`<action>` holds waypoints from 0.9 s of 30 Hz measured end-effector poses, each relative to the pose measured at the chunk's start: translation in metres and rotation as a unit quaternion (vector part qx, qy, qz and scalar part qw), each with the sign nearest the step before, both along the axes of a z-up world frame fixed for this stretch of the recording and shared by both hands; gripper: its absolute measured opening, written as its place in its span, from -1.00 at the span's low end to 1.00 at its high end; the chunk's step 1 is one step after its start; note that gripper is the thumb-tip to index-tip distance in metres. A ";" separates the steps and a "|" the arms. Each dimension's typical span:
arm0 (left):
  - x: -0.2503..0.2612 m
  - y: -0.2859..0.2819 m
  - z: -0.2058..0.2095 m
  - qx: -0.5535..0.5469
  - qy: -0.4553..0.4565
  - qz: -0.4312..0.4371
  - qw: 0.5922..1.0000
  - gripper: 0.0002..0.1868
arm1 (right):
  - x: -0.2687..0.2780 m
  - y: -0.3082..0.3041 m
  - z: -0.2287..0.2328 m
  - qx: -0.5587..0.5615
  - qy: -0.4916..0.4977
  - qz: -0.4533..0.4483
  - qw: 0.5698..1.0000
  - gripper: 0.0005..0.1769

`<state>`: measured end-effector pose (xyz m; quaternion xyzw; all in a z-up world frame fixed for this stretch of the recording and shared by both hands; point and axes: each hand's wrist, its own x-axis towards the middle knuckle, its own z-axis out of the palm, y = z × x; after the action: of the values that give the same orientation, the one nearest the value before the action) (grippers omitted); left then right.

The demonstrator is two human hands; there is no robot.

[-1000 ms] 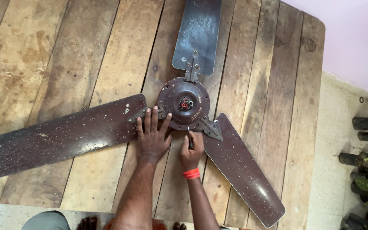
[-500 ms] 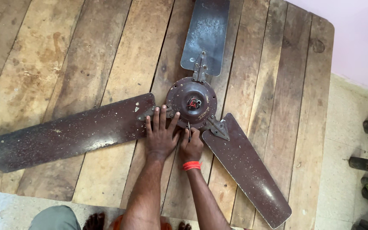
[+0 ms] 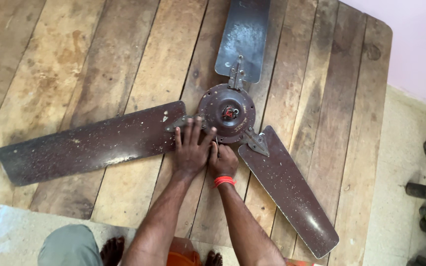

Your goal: The person secures the blades of a ceiling fan to the motor housing using a screwdriver. They tighten the screws on each blade bracket in sequence while the fan rests on a wooden table.

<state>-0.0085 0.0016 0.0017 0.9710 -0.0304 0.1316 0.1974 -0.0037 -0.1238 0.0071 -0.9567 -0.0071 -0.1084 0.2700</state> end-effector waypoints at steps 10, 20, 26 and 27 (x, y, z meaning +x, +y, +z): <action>-0.006 0.003 -0.001 -0.090 -0.070 -0.095 0.989 -0.69 | 0.000 -0.004 -0.006 -0.025 0.020 0.016 0.999 -0.75; -0.008 0.007 0.001 -0.122 -0.066 -0.093 0.986 -0.85 | -0.001 -0.008 -0.010 -0.024 0.026 0.033 0.999 -0.65; -0.008 0.005 0.007 -0.136 -0.067 -0.091 0.984 -0.82 | -0.002 -0.005 0.000 0.062 -0.003 0.037 0.997 -0.66; -0.007 0.007 0.006 -0.138 -0.066 -0.087 0.984 -0.82 | -0.003 -0.004 0.000 0.095 0.006 0.030 0.995 -0.67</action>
<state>-0.0153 0.0086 0.0079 0.9173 -0.1098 0.1809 0.3373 -0.0066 -0.1277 0.0073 -0.9269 -0.0243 -0.0948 0.3624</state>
